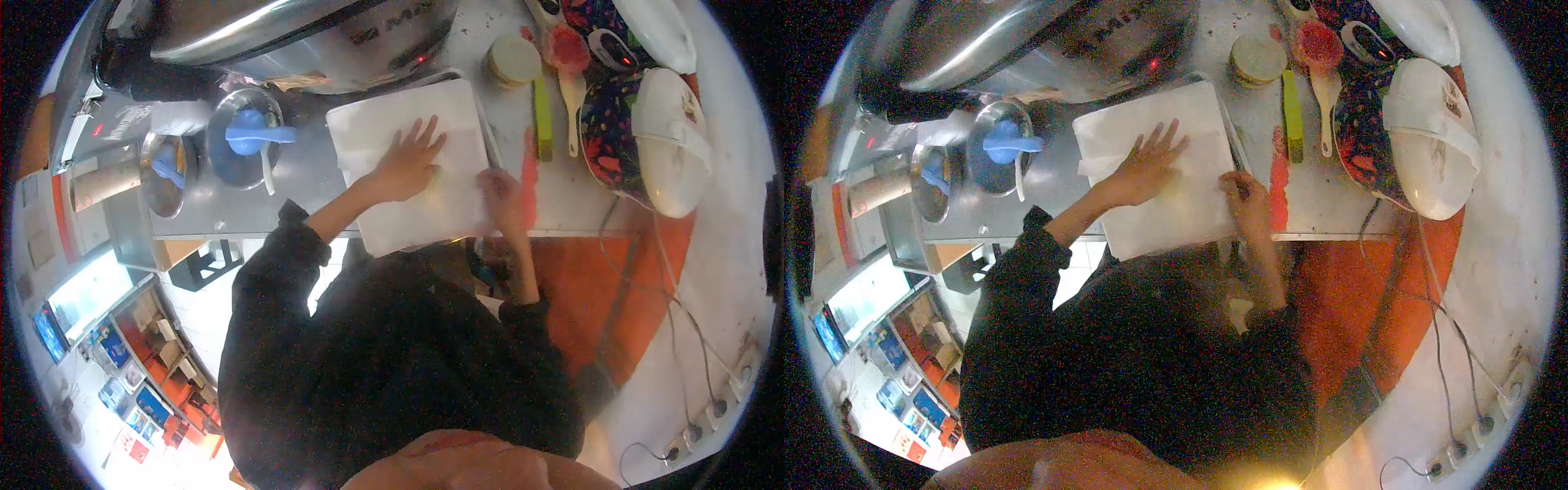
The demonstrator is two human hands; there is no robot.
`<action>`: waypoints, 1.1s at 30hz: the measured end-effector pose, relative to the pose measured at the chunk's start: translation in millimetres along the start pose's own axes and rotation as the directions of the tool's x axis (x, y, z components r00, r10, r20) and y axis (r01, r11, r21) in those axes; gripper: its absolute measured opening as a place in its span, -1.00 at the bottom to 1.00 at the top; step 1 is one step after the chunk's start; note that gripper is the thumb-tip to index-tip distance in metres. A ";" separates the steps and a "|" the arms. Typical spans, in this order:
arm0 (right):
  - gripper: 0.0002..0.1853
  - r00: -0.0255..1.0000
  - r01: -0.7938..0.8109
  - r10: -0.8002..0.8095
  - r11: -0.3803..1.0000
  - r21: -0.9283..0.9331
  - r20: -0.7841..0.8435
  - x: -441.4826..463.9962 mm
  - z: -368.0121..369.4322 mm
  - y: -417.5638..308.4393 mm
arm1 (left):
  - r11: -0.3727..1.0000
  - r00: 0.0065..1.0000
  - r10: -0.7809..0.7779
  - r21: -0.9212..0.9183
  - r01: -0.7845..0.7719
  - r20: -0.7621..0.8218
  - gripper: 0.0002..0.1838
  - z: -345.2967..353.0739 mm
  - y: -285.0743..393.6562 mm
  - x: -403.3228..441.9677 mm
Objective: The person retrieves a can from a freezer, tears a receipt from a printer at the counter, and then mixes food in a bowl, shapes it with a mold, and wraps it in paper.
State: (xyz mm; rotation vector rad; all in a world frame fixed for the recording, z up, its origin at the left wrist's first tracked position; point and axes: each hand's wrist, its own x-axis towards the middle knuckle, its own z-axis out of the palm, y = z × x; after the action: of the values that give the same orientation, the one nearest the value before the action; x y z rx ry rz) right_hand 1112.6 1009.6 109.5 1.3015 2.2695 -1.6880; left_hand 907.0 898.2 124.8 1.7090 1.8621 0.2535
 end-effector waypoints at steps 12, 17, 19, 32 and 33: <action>-0.71 0.979 0.118 -0.122 0.993 0.030 0.163 -28.1 2.8 -42.6 | 0.991 0.964 0.132 0.061 -0.121 -0.231 -0.42 13.9 20.5 -23.6; -0.83 0.711 0.590 -0.702 0.633 -0.502 -0.050 22.6 13.7 -78.1 | 0.894 0.975 0.180 0.436 -0.105 -0.133 -0.44 21.9 10.9 -27.9; -0.83 0.787 0.548 -0.617 0.695 -0.466 0.004 38.0 12.0 -74.2 | 0.875 0.994 -0.028 -0.484 -0.026 -0.104 -0.46 4.4 -5.8 -31.8; -0.78 0.967 0.221 -0.252 0.912 -0.345 -0.047 53.4 30.1 -34.0 | 0.734 0.874 -0.474 -0.597 0.325 -0.106 -0.56 13.2 -26.5 -86.9; -0.77 0.953 0.246 -0.288 0.918 -0.310 -0.097 53.4 32.6 -31.7 | 0.787 0.777 -0.567 -0.457 0.415 -0.272 -0.59 20.9 -24.2 -86.8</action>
State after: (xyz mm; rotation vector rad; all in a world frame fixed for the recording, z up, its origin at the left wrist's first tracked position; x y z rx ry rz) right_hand 1044.0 1013.2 95.4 1.1188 2.7604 -1.2769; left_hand 897.7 806.3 120.9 0.8906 2.3044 0.7281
